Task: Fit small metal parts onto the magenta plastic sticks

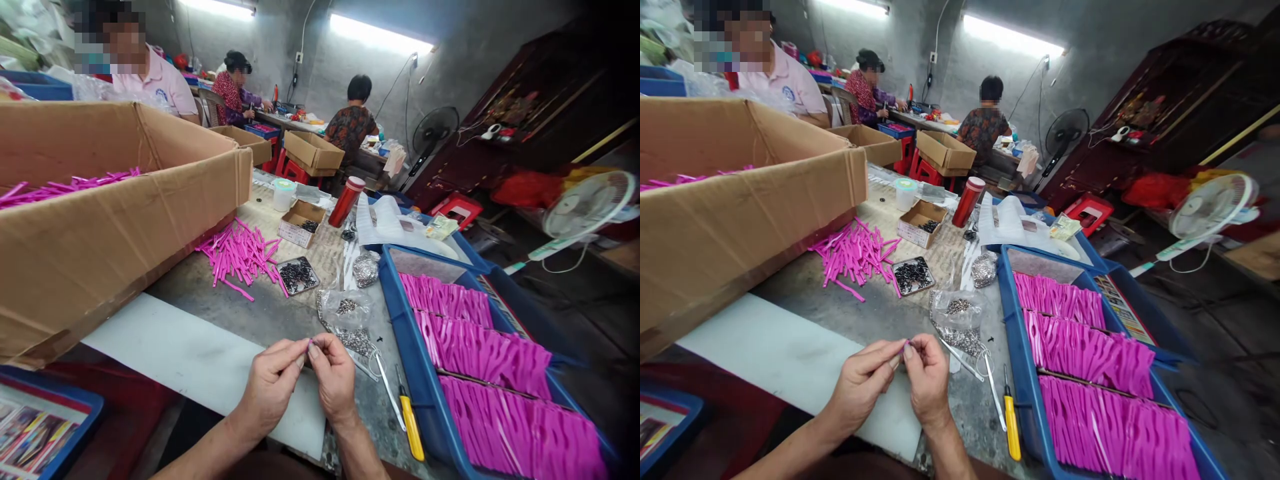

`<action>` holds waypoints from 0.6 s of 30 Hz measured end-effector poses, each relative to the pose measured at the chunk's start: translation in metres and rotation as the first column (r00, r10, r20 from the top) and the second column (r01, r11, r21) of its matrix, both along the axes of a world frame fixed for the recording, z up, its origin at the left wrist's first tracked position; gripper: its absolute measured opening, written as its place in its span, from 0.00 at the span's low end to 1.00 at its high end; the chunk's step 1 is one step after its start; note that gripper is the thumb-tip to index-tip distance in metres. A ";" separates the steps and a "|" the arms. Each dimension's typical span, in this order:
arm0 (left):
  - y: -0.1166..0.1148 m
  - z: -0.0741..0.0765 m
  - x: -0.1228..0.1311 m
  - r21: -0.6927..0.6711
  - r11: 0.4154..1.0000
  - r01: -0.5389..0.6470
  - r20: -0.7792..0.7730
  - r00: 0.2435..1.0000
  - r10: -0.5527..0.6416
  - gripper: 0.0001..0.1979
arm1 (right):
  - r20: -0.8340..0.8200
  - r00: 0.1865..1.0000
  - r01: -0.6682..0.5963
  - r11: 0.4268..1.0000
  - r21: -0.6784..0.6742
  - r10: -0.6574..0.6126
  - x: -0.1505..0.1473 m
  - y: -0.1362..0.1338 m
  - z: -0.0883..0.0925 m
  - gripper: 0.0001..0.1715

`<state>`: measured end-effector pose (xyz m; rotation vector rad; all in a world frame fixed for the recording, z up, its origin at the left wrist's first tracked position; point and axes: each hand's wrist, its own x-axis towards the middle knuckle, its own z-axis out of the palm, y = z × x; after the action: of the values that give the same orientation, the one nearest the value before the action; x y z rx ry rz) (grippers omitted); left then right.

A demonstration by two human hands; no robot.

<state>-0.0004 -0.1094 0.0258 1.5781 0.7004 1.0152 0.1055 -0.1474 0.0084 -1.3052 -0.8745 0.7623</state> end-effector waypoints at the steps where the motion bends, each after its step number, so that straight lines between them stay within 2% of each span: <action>1: 0.000 0.000 0.000 -0.001 1.000 0.003 0.002 1.000 -0.003 0.13 | 0.017 1.000 -0.008 1.000 -0.006 0.008 0.000 0.000 0.000 0.09; 4: 0.001 -0.001 0.000 -0.018 1.000 0.001 0.001 1.000 -0.001 0.13 | 0.032 0.999 -0.017 1.000 -0.012 0.018 -0.001 0.000 -0.001 0.09; 10: 0.000 -0.002 0.001 -0.036 0.999 0.002 -0.001 1.000 -0.002 0.13 | 0.125 0.989 0.078 0.997 -0.002 -0.077 -0.003 0.000 -0.001 0.09; 13: -0.001 -0.003 0.001 -0.027 1.000 0.000 0.002 1.000 0.000 0.13 | 0.137 0.989 0.060 0.998 -0.023 -0.056 -0.004 0.000 -0.001 0.10; 18: 0.002 -0.003 0.000 -0.113 0.994 0.004 0.045 0.999 0.001 0.12 | 0.195 0.976 0.099 0.995 -0.001 -0.097 -0.006 0.003 0.000 0.09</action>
<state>0.0001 -0.1075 0.0229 1.4535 0.7128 0.9899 0.0996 -0.1440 0.0085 -1.4383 -0.9548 0.5692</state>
